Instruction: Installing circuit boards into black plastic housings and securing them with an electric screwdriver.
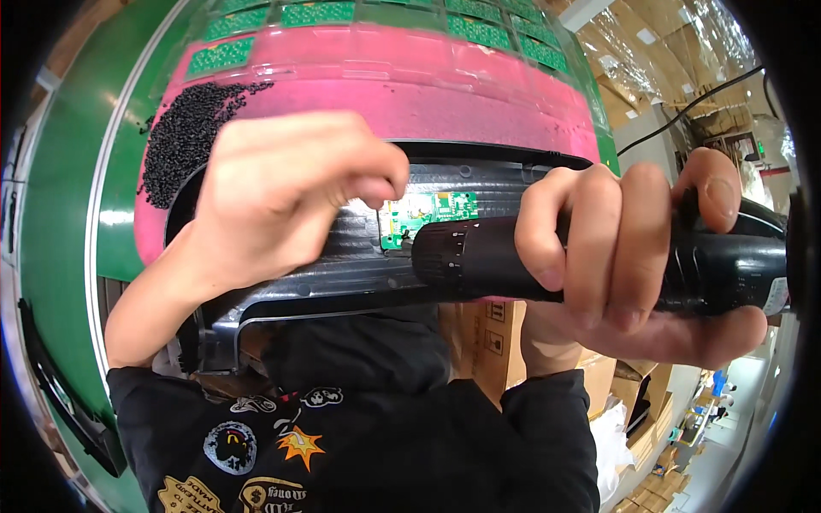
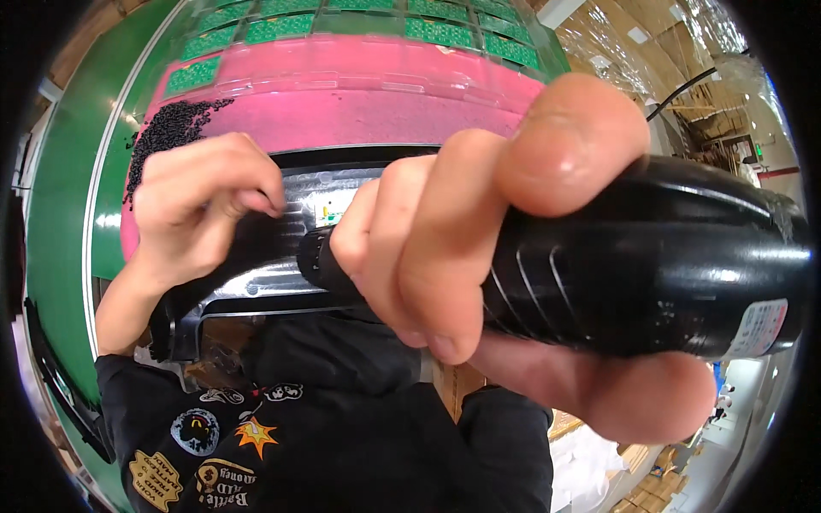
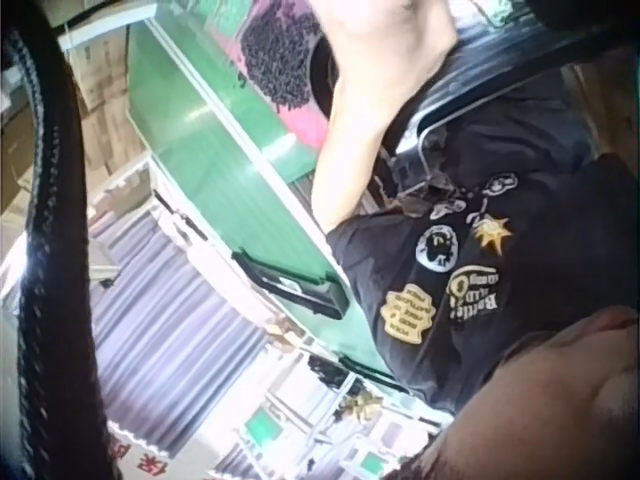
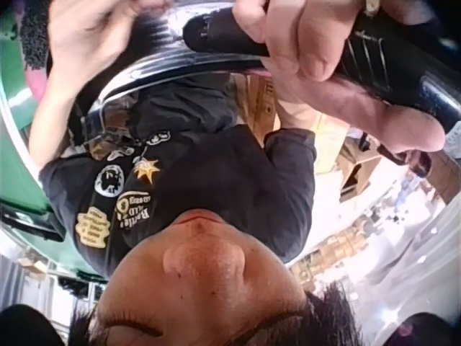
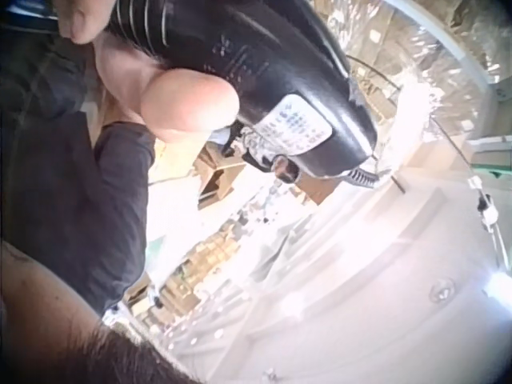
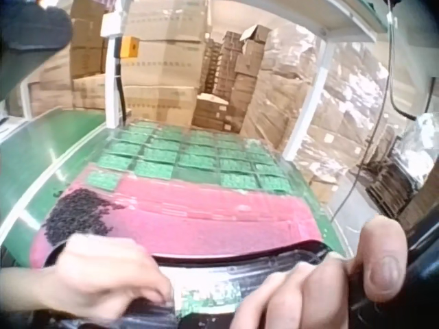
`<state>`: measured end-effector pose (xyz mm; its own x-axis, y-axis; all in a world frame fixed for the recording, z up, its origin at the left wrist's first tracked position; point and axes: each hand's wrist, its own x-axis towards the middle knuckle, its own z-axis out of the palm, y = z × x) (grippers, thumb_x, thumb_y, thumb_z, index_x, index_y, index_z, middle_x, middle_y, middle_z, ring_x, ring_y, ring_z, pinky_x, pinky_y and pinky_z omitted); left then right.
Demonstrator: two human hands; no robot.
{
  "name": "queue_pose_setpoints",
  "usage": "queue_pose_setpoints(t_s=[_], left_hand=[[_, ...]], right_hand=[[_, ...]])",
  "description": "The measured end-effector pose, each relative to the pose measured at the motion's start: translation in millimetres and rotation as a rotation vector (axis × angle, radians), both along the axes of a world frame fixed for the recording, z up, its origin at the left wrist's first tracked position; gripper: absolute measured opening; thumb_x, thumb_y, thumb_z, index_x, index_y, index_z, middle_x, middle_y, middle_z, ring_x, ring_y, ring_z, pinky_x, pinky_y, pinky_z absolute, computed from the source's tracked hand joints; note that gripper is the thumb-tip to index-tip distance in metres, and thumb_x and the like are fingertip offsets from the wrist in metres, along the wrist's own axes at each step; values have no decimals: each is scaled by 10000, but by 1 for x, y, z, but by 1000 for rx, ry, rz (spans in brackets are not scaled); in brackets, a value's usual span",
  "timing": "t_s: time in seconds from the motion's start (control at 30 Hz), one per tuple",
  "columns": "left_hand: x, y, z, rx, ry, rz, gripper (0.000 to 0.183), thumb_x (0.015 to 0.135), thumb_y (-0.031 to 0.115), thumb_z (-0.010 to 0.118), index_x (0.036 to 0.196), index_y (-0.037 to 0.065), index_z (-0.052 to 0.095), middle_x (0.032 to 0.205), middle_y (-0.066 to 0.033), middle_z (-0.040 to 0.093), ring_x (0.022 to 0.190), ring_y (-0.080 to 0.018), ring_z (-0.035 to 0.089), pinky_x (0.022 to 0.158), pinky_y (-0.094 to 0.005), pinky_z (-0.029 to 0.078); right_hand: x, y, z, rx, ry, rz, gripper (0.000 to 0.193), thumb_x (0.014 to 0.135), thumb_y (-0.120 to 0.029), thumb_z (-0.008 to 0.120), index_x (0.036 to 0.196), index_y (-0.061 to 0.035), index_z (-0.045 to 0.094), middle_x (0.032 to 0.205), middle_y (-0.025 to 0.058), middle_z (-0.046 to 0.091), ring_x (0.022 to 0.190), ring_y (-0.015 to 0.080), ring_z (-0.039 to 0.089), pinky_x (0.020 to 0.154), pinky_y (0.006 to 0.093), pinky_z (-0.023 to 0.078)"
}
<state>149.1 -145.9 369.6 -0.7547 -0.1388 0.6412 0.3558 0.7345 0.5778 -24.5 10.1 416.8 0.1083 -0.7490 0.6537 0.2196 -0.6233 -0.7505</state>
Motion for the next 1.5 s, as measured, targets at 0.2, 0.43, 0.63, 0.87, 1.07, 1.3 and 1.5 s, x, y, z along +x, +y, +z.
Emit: queue_pose_setpoints(t_s=[0.2, 0.43, 0.63, 0.87, 1.07, 1.3, 1.5], left_hand=[[-6, -6, -11, 41, -221, 6, 83, 790, -2, 673, 871, -22, 673, 775, -119, 684, 717, -224, 686, 623, -277, 528], [-6, -4, -18, -56, -348, -147, 117, 769, 76, 710, 837, -6, 662, 786, -111, 672, 741, -274, 660, 652, -354, 530], [-5, -3, -21, -95, -395, -135, 104, 802, 97, 679, 828, 2, 646, 792, -106, 661, 752, -285, 646, 668, -363, 518], [-5, -2, -23, -95, -394, -176, 132, 791, 111, 679, 869, 16, 631, 843, -94, 667, 778, -276, 632, 660, -366, 516], [-5, -2, -23, -151, -482, -214, 134, 797, 132, 670, 845, 20, 613, 929, -84, 679, 821, -271, 626, 674, -380, 522], [-6, 1, -11, -125, -706, -156, 156, 813, 116, 650, 806, -31, 596, 996, -111, 689, 847, -313, 660, 685, -399, 538], [-5, -1, -12, -134, -716, -163, 127, 805, 88, 653, 799, -31, 607, 983, -129, 693, 831, -313, 668, 669, -399, 540]], right_hand=[[23, 13, -3, 89, -59, -635, 570, 840, -559, 573, 1110, -62, 501, 635, -13, 478, 518, 105, 431, 586, 300, 354], [-11, -3, -28, 157, -187, -632, 553, 852, -576, 522, 1013, -47, 498, 554, -9, 430, 444, 105, 372, 505, 279, 320], [-13, -8, -35, 183, -165, -650, 522, 865, -564, 509, 989, -57, 489, 546, -7, 419, 438, 107, 357, 510, 283, 319], [-13, -9, -35, 200, -147, -651, 513, 880, -562, 488, 996, -63, 496, 544, -11, 411, 440, 106, 353, 516, 287, 321], [-20, -14, -36, 261, -106, -595, 519, 876, -574, 487, 983, -65, 494, 552, -16, 415, 450, 99, 352, 522, 278, 318], [-27, -19, -42, 288, -106, -465, 552, 867, -605, 494, 979, -65, 499, 563, -30, 424, 456, 79, 354, 521, 259, 313], [-15, -21, -45, 253, -15, -700, 581, 858, -607, 518, 1028, -52, 523, 560, -33, 421, 455, 83, 368, 519, 256, 315]])
